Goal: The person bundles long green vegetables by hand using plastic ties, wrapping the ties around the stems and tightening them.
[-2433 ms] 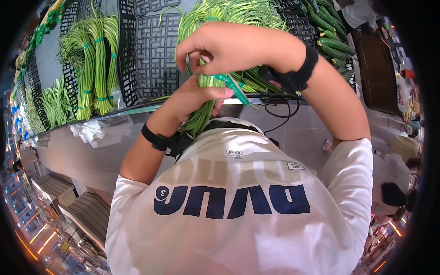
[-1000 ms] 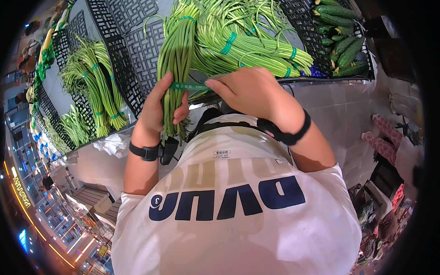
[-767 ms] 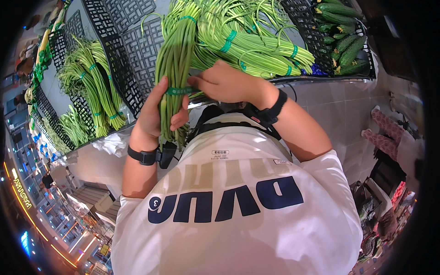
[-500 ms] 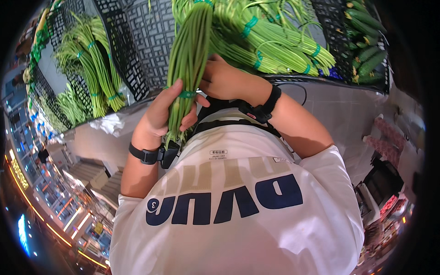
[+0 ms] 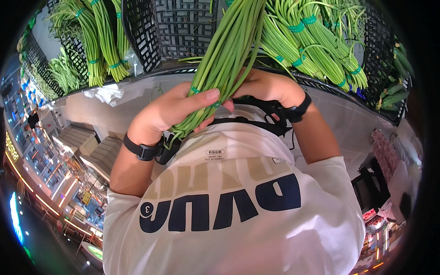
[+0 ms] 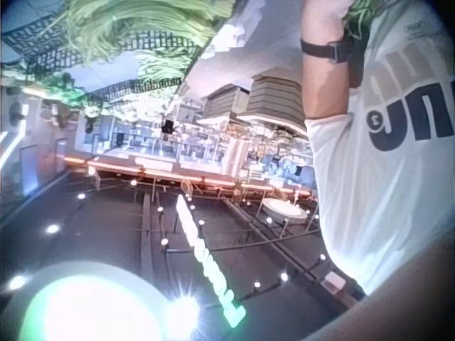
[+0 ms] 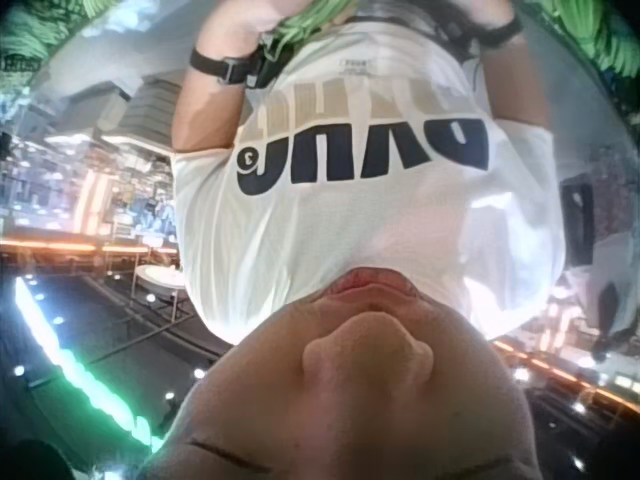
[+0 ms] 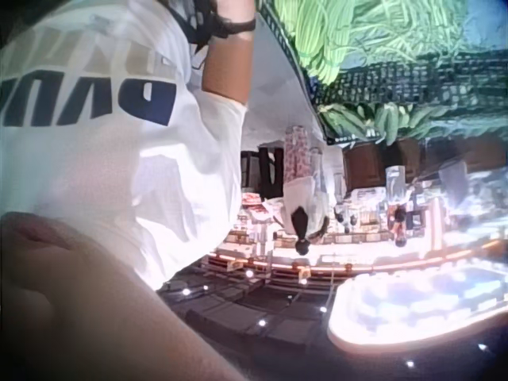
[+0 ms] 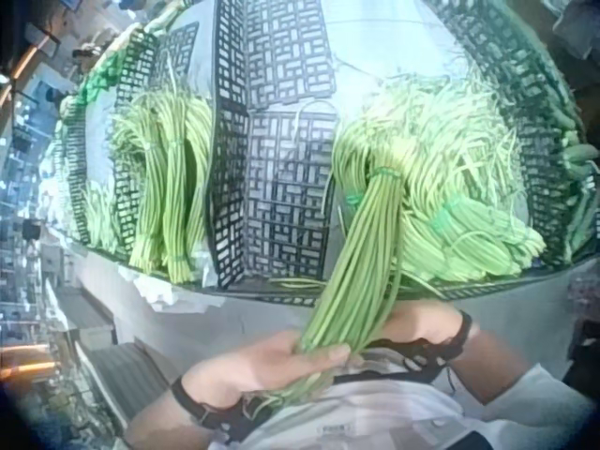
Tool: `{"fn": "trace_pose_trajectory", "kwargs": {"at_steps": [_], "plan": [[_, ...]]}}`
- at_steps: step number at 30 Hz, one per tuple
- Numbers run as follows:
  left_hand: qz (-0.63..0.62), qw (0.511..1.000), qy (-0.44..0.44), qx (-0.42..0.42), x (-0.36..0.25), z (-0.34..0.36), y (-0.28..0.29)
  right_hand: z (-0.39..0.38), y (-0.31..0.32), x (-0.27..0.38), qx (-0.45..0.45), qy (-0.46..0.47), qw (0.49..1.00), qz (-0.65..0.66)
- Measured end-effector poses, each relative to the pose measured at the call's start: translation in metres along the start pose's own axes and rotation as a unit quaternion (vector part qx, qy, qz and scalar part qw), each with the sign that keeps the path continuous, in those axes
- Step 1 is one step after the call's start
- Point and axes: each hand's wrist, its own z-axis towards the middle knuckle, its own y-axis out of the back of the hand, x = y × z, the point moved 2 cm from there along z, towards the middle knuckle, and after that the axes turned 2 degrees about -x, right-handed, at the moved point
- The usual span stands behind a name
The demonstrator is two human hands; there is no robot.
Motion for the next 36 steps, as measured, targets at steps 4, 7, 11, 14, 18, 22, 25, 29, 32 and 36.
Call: {"fn": "trace_pose_trajectory", "kwargs": {"at_steps": [4,7,11,14,18,22,25,29,32,36], "plan": [[-0.003,0.999,0.003,0.044,-0.006,-0.002,0.008,-0.008,-0.007,0.022,-0.041,-0.001,0.999,0.013],[0.02,0.997,0.001,0.069,-0.014,-0.004,0.007,-0.006,-0.014,0.006,-0.126,0.008,0.987,0.099],[0.046,0.993,0.047,0.097,-0.021,-0.002,0.016,0.017,-0.021,-0.008,-0.192,0.033,0.961,0.196],[0.04,0.991,0.05,0.116,-0.014,0.001,0.024,0.034,-0.014,-0.019,-0.118,-0.01,0.988,0.098],[0.036,0.991,0.063,0.112,-0.008,0.003,0.039,0.059,-0.008,-0.045,-0.13,-0.008,0.981,0.144],[0.029,0.991,0.074,0.109,-0.005,-0.001,0.051,0.092,-0.009,-0.052,-0.094,0.009,0.986,0.135],[0.061,0.992,0.05,0.096,-0.003,-0.001,0.06,0.112,-0.014,-0.049,-0.018,0.066,0.994,0.086],[0.052,0.997,0.039,0.043,-0.003,-0.005,0.066,0.119,-0.016,-0.025,-0.093,0.234,0.968,0.005],[0.069,0.997,0.02,0.009,-0.001,-0.005,0.068,0.112,-0.011,-0.008,-0.083,0.249,0.965,-0.013],[0.059,0.997,0.018,0.038,0.007,0.003,0.08,0.108,-0.006,0.006,-0.093,0.154,0.983,-0.028]]}}
